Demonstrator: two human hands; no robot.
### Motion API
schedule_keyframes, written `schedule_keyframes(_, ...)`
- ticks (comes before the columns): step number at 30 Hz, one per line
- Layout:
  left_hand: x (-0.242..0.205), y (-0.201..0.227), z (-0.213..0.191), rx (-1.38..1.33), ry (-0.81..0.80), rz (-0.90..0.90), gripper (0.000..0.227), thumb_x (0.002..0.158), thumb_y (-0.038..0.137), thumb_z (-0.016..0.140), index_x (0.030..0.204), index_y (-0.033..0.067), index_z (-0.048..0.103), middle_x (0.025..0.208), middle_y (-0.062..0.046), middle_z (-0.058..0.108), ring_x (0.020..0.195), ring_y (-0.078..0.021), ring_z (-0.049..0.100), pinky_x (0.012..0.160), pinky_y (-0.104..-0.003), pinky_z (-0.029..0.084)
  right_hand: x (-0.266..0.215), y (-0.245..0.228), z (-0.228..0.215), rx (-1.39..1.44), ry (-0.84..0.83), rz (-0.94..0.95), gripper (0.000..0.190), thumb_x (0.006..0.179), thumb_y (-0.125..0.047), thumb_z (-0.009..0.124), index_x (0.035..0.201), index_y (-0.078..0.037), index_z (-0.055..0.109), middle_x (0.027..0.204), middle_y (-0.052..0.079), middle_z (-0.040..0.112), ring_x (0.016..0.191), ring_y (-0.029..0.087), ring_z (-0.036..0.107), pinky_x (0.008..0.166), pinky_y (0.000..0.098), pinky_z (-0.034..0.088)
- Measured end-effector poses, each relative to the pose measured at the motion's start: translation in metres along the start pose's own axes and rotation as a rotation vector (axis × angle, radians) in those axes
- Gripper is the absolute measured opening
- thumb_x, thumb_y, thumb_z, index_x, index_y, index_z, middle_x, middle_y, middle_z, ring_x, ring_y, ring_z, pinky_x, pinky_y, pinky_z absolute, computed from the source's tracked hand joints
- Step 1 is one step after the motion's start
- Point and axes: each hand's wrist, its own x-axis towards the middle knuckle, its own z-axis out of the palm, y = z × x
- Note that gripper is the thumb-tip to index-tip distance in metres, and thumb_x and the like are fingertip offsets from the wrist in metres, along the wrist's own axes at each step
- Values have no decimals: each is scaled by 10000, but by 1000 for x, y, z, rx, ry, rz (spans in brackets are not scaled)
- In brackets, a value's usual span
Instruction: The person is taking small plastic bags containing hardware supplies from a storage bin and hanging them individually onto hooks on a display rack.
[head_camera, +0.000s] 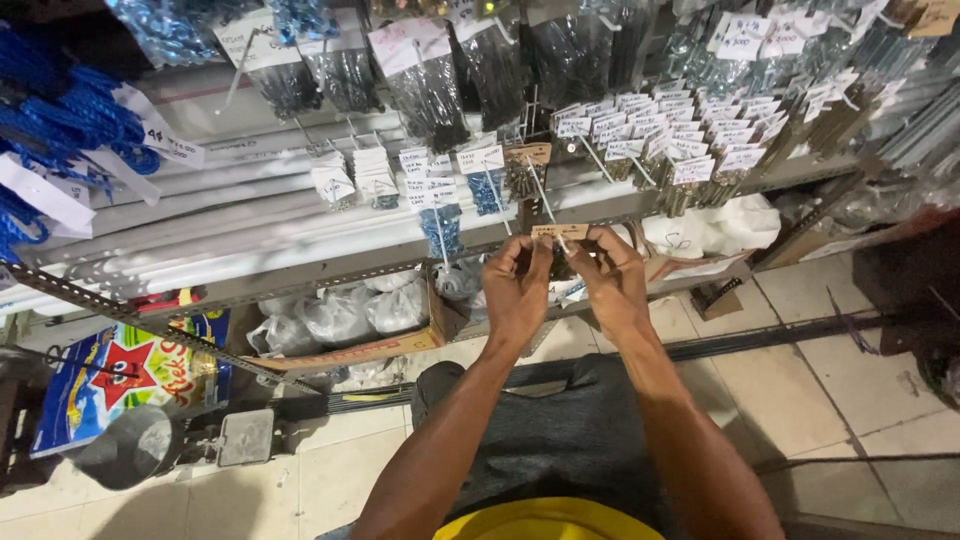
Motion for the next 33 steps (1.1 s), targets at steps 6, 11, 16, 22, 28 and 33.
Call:
schedule_keyframes(6,18,-26,11,-131,118,-7,227,1032,214,662,893,53,741,783,-110,728,787,-101,598,704,-295,531,24,36,-4,-180,-58,-80,63,978,2,687,1025,-24,719,808,51,584,796,125,513,737,284,485)
schedule_keyframes(11,19,-35,10,-66,140,41,220,1033,145,595,1191,4,655,1015,-264,706,955,-308,666,791,-474,575,40,26,12,-116,-51,-130,43,1005,-43,704,1021,-13,730,871,109,695,881,136,574,801,355,554)
schedule_keyframes(16,9,-36,7,-61,86,100,444,1015,106,535,1453,31,524,1266,-271,610,1172,-348,621,911,-528,581,60,30,24,-78,-75,-176,99,1034,-73,676,1088,-19,739,920,178,733,912,197,648,813,426,576)
schedule_keyframes(22,6,-49,1,44,-21,159,581,1039,121,498,1590,35,333,1537,-362,347,1314,-631,425,978,-636,537,99,87,19,-83,-49,-249,103,998,-63,743,920,-5,710,732,77,619,762,88,524,692,281,511)
schedule_keyframes(28,-4,-69,-5,-57,-8,138,553,1027,83,528,1569,66,419,1525,-296,397,1348,-509,486,1052,-585,509,101,81,31,-119,40,-249,170,1002,-112,764,881,-7,707,679,92,593,671,104,492,631,289,458)
schedule_keyframes(33,-22,-65,-20,48,-11,61,524,1030,123,523,1522,-32,432,1520,-356,354,1349,-569,456,1044,-620,498,98,74,39,-256,102,-258,218,999,-161,775,842,-20,722,661,107,622,605,126,559,601,310,482)
